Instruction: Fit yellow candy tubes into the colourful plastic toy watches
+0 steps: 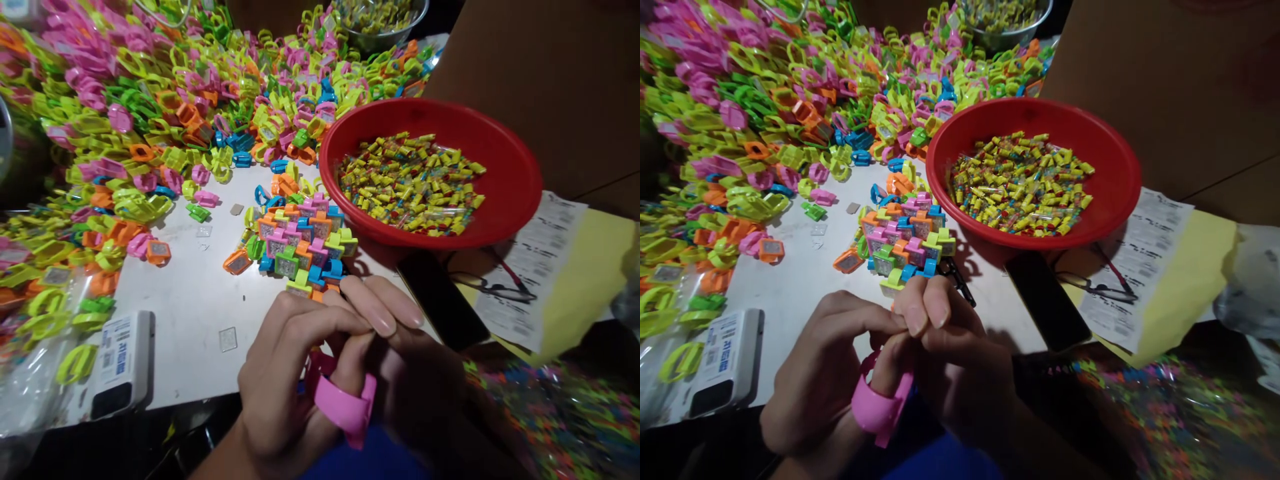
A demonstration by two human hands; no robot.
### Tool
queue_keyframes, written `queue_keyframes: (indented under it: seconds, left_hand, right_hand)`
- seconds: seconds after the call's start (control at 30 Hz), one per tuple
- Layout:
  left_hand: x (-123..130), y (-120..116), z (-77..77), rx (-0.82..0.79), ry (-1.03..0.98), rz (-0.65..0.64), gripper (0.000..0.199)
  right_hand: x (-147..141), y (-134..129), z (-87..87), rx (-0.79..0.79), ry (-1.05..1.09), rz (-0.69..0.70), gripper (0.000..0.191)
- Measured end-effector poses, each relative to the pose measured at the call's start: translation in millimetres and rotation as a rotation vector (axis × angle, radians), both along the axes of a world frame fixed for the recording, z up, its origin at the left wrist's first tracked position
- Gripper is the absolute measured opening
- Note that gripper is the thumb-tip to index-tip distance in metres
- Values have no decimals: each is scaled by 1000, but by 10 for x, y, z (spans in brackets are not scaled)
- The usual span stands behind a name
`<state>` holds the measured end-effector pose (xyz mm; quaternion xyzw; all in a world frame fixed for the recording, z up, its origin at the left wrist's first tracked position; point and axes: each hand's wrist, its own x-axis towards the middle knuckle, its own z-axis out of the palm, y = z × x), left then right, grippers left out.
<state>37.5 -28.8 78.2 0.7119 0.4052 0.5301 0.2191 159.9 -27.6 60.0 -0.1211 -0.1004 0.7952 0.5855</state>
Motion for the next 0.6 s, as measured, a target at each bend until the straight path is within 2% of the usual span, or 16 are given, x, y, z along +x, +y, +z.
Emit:
queue_keyframes:
  seconds: [0.07, 0.3, 0.47, 0.6]
  left_hand:
    - [39, 4, 19, 0, -11, 21, 8]
    - [103, 23, 44, 10, -29, 34, 9]
    - [94, 16, 56, 3, 16, 27, 11]
    - [106, 2, 43, -16, 1, 41, 8]
  right_hand:
    - [5, 5, 11, 21, 77, -1, 19]
    - [21, 27, -34, 78, 4, -43, 17]
    - [36, 12, -58, 44, 82, 20, 20]
    - [48, 7, 10, 17, 131, -8, 21]
